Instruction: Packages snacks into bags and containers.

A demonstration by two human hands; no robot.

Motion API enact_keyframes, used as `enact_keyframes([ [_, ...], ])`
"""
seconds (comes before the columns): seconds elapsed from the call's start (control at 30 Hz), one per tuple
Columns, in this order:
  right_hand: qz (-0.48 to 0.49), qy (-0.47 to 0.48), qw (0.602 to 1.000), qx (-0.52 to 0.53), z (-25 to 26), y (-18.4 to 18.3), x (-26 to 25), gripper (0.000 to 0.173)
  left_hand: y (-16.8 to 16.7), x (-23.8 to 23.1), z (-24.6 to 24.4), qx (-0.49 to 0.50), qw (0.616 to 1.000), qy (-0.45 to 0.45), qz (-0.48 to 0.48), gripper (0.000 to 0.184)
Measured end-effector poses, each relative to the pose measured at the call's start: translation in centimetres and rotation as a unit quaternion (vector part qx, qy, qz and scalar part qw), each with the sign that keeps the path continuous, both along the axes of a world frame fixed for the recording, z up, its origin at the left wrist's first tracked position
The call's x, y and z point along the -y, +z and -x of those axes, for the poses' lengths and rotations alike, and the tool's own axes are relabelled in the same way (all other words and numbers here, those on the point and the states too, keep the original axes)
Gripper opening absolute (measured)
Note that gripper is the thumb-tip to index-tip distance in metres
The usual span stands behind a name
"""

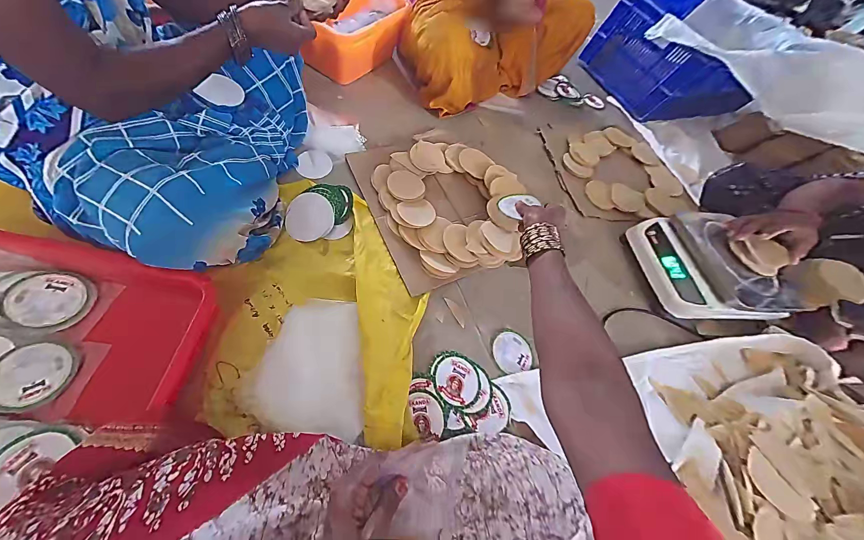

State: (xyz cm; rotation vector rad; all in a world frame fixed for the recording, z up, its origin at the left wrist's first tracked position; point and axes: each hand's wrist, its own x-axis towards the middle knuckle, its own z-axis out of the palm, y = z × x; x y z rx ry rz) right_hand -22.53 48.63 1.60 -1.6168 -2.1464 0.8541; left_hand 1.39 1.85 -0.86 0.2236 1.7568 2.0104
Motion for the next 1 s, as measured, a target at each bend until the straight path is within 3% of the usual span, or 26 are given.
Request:
enact_keyframes([
  [0.1,-0.015,0.012,0.988,0.152,1.6,0.7,1.8,0.065,-0.1,-0.2,-0.1,0.02,1.0,-0.009,0.001,0.011],
  [0.23,-0.059,0.019,0.973,0.221,3.2,-2.1,0.6,0.083,-0.2,0.0,0.0,0.036,0.999,-0.005,0.026,0.011],
  [0.33,-0.083,0.015,0.966,0.245,3.4,-2.7,-0.1,0.087,-0.5,0.1,-0.1,0.036,0.999,-0.006,0.036,0.013],
  [0.43,-0.133,0.006,0.953,0.272,3.7,-2.7,0.0,0.103,-0.4,0.0,0.1,0.044,0.999,0.0,0.007,0.017],
  [0.53,-0.136,-0.004,0.964,0.227,4.0,-2.8,0.5,0.109,-0.6,0.0,0.0,0.038,0.999,0.004,0.011,0.01],
  [0.67,-0.126,0.007,0.978,0.169,3.7,-1.8,1.8,0.095,-0.7,0.1,-0.1,0.033,0.999,0.006,0.01,0.008],
  [0.8,-0.107,0.07,0.989,0.08,0.8,2.2,2.8,0.074,-0.3,0.1,0.0,0.024,1.0,0.008,0.018,0.009],
  [0.9,-0.119,0.114,0.986,0.039,-3.8,5.1,5.2,0.06,-0.1,0.1,0.0,0.02,1.0,0.01,0.0,0.01],
  [1.0,-0.135,0.155,0.979,0.015,-9.9,4.4,8.4,0.05,0.1,0.1,0.0,0.017,1.0,0.012,-0.02,0.011],
])
